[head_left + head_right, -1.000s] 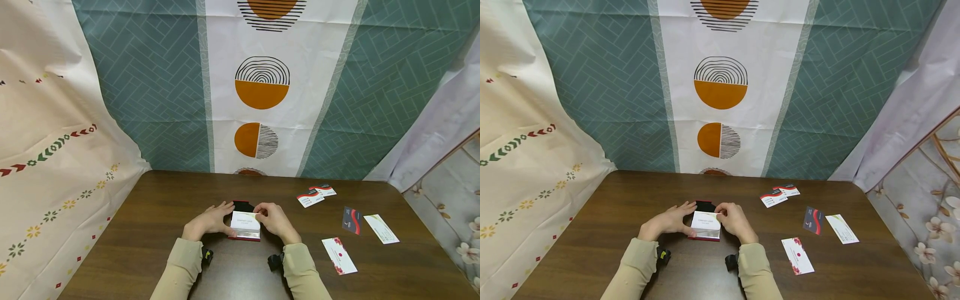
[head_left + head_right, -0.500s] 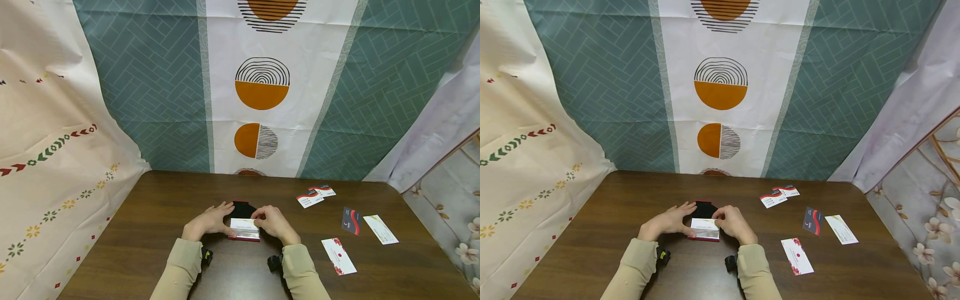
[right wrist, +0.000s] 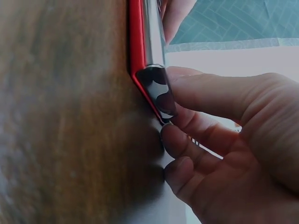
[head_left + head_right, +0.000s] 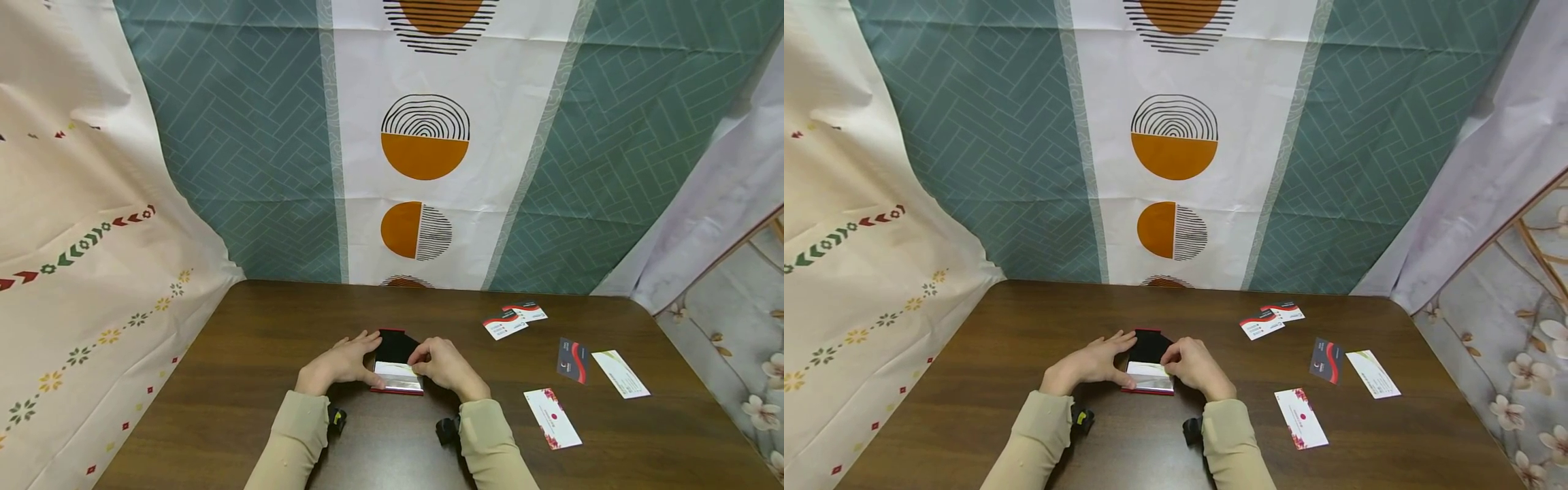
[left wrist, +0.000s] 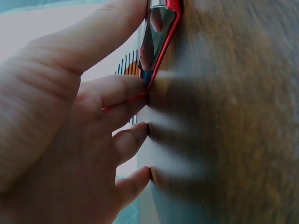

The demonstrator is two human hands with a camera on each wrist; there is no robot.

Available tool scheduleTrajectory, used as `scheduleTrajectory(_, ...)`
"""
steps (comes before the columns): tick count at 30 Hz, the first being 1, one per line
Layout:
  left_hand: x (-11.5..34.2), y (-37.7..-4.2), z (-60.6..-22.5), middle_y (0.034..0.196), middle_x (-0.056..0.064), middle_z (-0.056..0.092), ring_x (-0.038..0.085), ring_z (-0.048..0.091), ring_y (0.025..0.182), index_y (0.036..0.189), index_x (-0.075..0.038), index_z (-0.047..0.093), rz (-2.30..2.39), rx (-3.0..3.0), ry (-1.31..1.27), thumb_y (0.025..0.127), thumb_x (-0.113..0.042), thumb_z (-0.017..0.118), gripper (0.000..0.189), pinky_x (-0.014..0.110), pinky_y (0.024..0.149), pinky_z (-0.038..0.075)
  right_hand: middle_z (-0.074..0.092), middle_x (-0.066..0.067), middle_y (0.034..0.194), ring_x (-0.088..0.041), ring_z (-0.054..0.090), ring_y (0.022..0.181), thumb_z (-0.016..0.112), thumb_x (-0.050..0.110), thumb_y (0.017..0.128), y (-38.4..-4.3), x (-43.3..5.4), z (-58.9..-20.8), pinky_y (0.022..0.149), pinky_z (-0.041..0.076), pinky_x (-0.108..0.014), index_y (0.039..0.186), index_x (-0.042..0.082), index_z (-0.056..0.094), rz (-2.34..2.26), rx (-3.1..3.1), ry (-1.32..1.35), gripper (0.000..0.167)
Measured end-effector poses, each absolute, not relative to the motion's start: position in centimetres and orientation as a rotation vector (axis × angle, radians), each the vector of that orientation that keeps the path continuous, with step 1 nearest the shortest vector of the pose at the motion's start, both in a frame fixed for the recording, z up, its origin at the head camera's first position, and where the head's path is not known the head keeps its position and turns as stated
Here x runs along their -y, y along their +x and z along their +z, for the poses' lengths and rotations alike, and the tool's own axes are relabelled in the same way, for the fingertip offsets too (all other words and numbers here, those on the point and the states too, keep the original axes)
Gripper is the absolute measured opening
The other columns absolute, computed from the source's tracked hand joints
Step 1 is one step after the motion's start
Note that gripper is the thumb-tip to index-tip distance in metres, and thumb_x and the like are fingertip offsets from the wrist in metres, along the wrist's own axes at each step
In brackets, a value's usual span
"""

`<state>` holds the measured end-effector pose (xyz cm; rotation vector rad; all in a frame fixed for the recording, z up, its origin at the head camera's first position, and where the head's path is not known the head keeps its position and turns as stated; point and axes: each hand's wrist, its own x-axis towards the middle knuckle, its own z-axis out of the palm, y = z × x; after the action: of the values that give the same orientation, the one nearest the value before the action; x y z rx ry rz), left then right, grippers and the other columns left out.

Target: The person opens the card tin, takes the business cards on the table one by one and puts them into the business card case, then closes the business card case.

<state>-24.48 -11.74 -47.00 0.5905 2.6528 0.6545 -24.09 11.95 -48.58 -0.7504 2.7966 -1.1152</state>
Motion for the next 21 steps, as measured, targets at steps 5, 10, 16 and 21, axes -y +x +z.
scheduleTrajectory(5, 11.8, -24.5, -46.9, 0.159, 0.005, 0.027, 0.028, 0.015, 0.147, 0.151, -0.007, 0.038, 0.65, -2.652, 0.598, 0.076, -0.047, 0.081, 0.095, 0.052, 0.117, 0.011, 0.064, 0.005, 0.082, -0.015, 0.055, 0.084, 0.074, -0.002, 0.081, -24.0, -12.0, -48.4, 0.07, 0.047, -0.029, 0.08, 0.011, 0.078, -1.073, -2.807, -0.759, 0.013)
scheduleTrajectory(10, 11.8, -24.4, -46.9, 0.159, 0.005, 0.027, 0.028, 0.015, 0.147, 0.15, -0.006, 0.039, 0.66, -2.653, 0.604, 0.076, -0.046, 0.082, 0.095, 0.052, 0.117, 0.011, 0.067, 0.005, 0.087, -0.015, 0.06, 0.085, 0.072, 0.004, 0.086, -24.2, -12.5, -48.0, 0.073, 0.05, -0.03, 0.09, 0.009, 0.078, -1.148, -2.838, -0.761, 0.009)
scheduleTrajectory(16, 11.7, -24.4, -47.0, 0.159, 0.006, 0.027, 0.029, 0.015, 0.147, 0.151, -0.006, 0.038, 0.68, -2.643, 0.614, 0.075, -0.046, 0.082, 0.097, 0.053, 0.117, 0.01, 0.069, 0.002, 0.092, -0.015, 0.062, 0.084, 0.073, 0.006, 0.087, -24.5, -15.6, -46.5, 0.073, 0.051, -0.033, 0.099, 0.006, 0.076, -1.304, -2.954, -0.553, 0.013)
scheduleTrajectory(21, 11.8, -24.3, -47.0, 0.159, 0.006, 0.028, 0.028, 0.016, 0.147, 0.15, -0.006, 0.039, 0.684, -2.649, 0.61, 0.075, -0.044, 0.082, 0.095, 0.052, 0.117, 0.01, 0.068, -0.003, 0.089, -0.019, 0.061, 0.082, 0.072, 0.007, 0.087, -24.1, -19.4, -44.6, 0.073, 0.049, -0.035, 0.105, 0.004, 0.072, -1.406, -3.01, -0.378, 0.018)
